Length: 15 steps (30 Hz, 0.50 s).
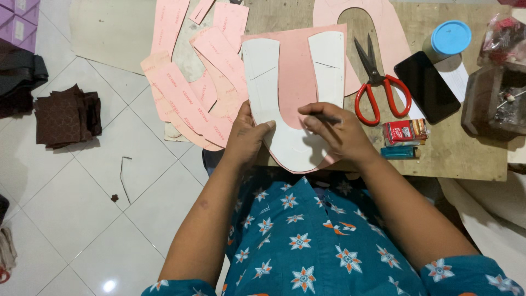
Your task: The person traces a curved pattern onto a pink sheet using a black pen, then uses red-handled scissors to cut along the traced lines. The person rotates the sheet to follow the curves and removes the excess material, leaving a shaped piece.
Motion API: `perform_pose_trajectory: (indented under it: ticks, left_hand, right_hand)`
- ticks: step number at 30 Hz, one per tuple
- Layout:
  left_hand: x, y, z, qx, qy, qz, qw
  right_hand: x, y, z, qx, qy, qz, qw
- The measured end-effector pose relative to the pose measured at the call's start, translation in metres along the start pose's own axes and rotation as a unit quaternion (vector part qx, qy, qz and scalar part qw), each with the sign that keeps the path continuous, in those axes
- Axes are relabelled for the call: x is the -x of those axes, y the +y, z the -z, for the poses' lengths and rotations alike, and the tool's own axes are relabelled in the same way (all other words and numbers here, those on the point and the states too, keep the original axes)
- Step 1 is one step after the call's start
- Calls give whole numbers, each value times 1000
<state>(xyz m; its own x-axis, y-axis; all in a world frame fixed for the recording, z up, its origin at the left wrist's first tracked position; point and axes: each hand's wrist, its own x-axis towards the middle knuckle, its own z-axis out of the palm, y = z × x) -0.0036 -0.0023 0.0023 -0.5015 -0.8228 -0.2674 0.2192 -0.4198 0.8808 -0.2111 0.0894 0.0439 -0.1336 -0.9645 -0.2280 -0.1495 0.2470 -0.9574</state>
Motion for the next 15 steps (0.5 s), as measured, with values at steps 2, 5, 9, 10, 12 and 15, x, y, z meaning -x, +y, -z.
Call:
perform_pose_trajectory:
  ticks: [2,5,9,10,12,15]
  left_hand:
    - [0,0,0,1,-5,-4,1000]
    - [-1,-1,2,-2,-3,-1,1000]
    - [-3,-3,3,-9,-4,-5,1000]
    - [-3,-4,3,-5,-4,-6,1000]
    - [-3,-4,3,4,-6,-8,1000]
    - [-2,-4,3,0,-7,-5,1000]
  right_hand:
    - [-5,6,-4,4,-13,86,996]
    - [-8,12,-9,-38,-25,115,992]
    - [-9,14,-13,-68,-9,97,993]
    - [-9,13,-14,-67,-8,94,993]
    - [-9,11,-15,-64,-4,89,994]
    - [-8,7,-15,-60,-7,80,995]
